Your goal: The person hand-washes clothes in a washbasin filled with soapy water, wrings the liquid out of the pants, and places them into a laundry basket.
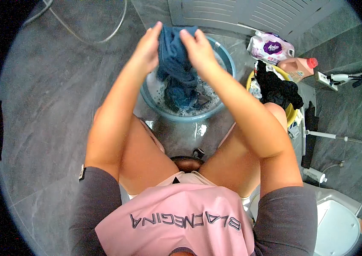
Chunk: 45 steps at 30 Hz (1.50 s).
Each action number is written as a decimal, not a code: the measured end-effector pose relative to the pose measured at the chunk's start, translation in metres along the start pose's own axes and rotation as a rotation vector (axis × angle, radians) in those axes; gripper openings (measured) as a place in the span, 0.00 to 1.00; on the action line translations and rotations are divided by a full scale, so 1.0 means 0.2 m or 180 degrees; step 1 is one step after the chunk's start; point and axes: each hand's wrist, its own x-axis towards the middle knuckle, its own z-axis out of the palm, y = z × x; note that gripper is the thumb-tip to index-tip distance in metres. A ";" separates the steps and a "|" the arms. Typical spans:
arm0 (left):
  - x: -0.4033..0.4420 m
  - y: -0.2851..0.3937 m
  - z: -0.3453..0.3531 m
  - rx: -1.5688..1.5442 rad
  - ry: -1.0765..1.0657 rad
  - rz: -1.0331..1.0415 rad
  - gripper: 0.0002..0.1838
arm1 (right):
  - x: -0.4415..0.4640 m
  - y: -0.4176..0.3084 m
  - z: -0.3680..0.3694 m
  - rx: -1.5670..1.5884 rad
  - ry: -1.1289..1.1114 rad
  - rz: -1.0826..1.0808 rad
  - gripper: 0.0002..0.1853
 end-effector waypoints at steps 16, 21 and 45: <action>0.12 -0.24 -0.02 0.0338 0.0881 -0.0062 0.15 | -0.12 0.10 0.10 -0.2770 0.0332 -0.0766 0.22; -0.01 -0.26 0.06 -0.0765 0.0977 -0.0465 0.18 | -0.12 0.07 0.07 -0.2733 0.0415 -0.1075 0.22; -0.03 -0.20 0.04 -0.0513 0.1052 -0.0388 0.18 | -0.13 0.10 0.13 -0.2618 0.0424 -0.0713 0.18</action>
